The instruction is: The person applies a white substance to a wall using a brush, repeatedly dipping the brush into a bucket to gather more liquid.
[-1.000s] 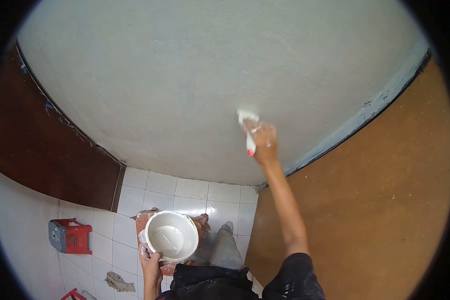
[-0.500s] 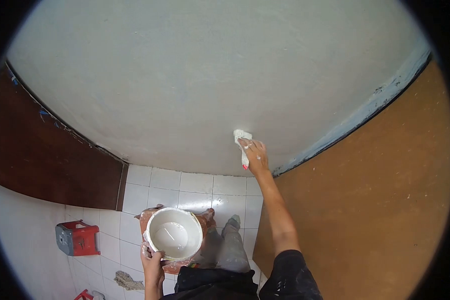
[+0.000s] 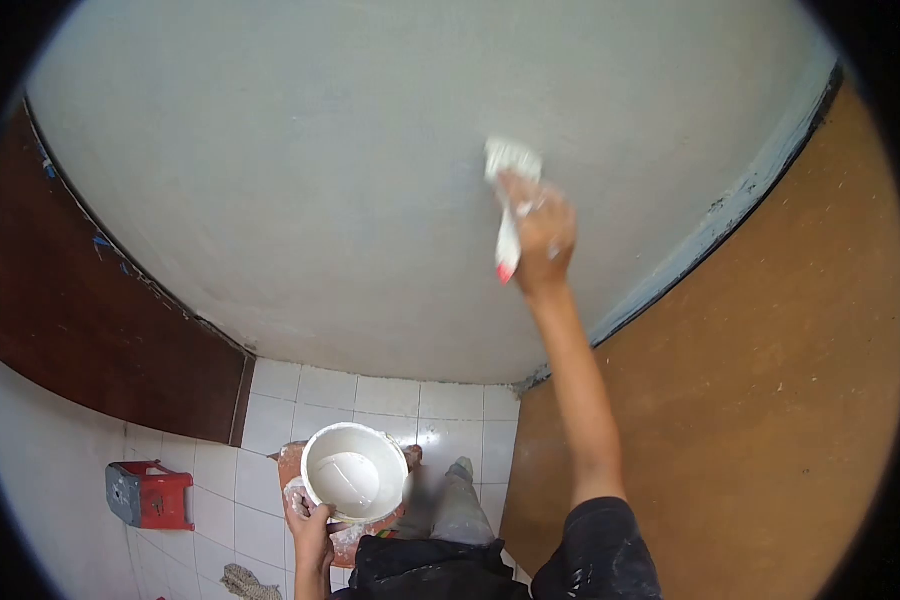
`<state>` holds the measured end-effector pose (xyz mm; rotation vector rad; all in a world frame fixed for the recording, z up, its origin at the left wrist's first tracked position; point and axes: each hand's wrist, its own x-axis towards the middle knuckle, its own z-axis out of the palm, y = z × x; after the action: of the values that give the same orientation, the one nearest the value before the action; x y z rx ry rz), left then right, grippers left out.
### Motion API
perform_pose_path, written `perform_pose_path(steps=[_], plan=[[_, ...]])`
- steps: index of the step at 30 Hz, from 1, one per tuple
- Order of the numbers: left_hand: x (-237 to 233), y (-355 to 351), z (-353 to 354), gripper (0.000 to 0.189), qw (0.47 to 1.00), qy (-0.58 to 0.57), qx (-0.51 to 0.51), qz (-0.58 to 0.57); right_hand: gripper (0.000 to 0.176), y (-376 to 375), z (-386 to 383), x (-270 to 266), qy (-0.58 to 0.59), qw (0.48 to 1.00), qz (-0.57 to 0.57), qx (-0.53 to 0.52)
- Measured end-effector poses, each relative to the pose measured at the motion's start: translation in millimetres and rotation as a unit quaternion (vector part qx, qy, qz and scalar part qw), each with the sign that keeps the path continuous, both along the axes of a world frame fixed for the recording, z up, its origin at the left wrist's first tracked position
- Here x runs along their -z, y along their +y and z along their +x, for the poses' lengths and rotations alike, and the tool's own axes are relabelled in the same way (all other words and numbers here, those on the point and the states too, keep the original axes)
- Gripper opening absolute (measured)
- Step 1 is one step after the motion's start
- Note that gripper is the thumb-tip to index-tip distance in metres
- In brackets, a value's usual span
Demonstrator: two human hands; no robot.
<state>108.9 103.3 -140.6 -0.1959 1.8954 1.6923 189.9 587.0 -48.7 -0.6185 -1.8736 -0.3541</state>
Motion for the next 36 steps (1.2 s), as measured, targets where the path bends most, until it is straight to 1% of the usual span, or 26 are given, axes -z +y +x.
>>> perform_pose_path(steps=[2,3,4,5,7,8,10,12,15,16,17,19,20,22,23,24,25,27,28,30,32,33,35,36], plan=[[-7.1,-0.8,-1.6,0.051,0.999,-0.029,0.026,0.013,0.053,-11.9,-4.8,63.2,-0.069,0.996,-0.025,-0.049],[-5.2,-1.4,-0.8,0.052,0.999,-0.024,0.016,0.029,0.051,-20.8,-5.3,97.1,-0.103,0.99,-0.045,-0.084],[-0.8,-2.9,0.2,0.052,0.999,-0.019,0.005,0.045,0.049,-26.4,-6.6,118.3,-0.137,0.981,-0.064,-0.12],[0.9,-4.8,1.7,0.052,0.998,-0.014,-0.004,0.058,0.048,-27.5,-5.6,123.9,-0.161,0.974,-0.097,-0.13],[-6.2,-5.6,2.5,0.053,0.998,-0.018,-0.001,0.058,0.046,-26.8,-2.3,116.6,-0.205,0.954,-0.164,-0.148],[-9.9,-5.3,3.9,0.053,0.998,-0.021,0.002,0.058,0.042,-17.2,1.3,108.0,-0.192,0.96,-0.145,-0.142],[-12.0,-6.7,3.2,0.056,0.998,-0.007,0.006,0.056,0.036,-0.6,8.0,36.4,-0.166,0.972,-0.104,-0.127],[-20.6,-5.2,4.4,0.061,0.999,-0.002,0.006,0.042,0.037,19.4,18.4,-38.9,-0.128,0.986,-0.02,-0.109],[-17.3,-1.4,9.6,0.049,0.998,0.029,-0.022,0.046,0.032,41.0,33.3,-168.3,-0.023,0.994,0.091,-0.05],[-16.7,-1.6,8.7,0.05,0.997,0.03,-0.008,0.068,0.032,47.2,38.0,-196.9,0.011,0.992,0.118,-0.038],[-17.1,-0.2,7.8,0.049,0.997,0.021,-0.01,0.079,0.031,49.8,40.5,-210.8,0.018,0.991,0.129,-0.026],[-14.9,-0.6,4.5,0.047,0.995,0.004,-0.012,0.099,0.03,52.5,44.1,-230.4,0.031,0.988,0.149,-0.002],[130.7,-43.5,-35.9,0.056,0.971,0.221,0.092,-0.023,0.034,61.0,42.1,-213.6,0.017,0.987,0.161,-0.016],[143.4,-45.6,-36.2,0.058,0.975,0.204,0.085,-0.01,0.035,44.5,37.0,-156.2,-0.069,0.986,0.15,-0.012],[143.1,-43.8,-37.8,0.06,0.978,0.194,0.082,-0.005,0.036,34.3,33.1,-120.1,-0.137,0.983,0.122,-0.025],[131.2,-40.1,-32.2,0.062,0.976,0.201,0.073,0.032,0.034,28.7,27.7,-80.4,-0.186,0.973,0.127,-0.057],[118.5,-37.2,-27.3,0.062,0.978,0.195,0.067,0.034,0.035,23.5,26.4,-51.5,-0.2,0.963,0.11,-0.144],[102.5,-30.7,-23.6,0.063,0.98,0.185,0.055,0.037,0.03,3.6,24.4,-32.4,-0.246,0.957,-0.03,-0.148],[111.5,-30.7,-27.8,0.063,0.98,0.184,0.053,0.042,0.03,8.7,22.7,-39.8,-0.223,0.963,-0.027,-0.151],[144.6,-37.8,-37.3,0.062,0.98,0.181,0.058,0.054,0.029,28.3,24.8,-66.7,-0.178,0.972,-0.024,-0.15],[180.5,-48.7,-47.8,0.063,0.977,0.194,0.077,0.031,0.035,29.4,24.4,-138.0,-0.148,0.983,0.009,-0.111],[188.9,-48.4,-51.2,0.063,0.976,0.201,0.085,0.02,0.037,33.2,22.7,-171.3,-0.111,0.989,0.042,-0.088],[167.7,-42.3,-42.4,0.06,0.98,0.176,0.088,0.001,0.04,39.3,22.5,-232.3,-0.037,0.993,0.095,-0.056],[163.2,-39.5,-42.0,0.059,0.981,0.173,0.092,-0.012,0.04,40.0,22.7,-249.9,-0.001,0.992,0.116,-0.047]])
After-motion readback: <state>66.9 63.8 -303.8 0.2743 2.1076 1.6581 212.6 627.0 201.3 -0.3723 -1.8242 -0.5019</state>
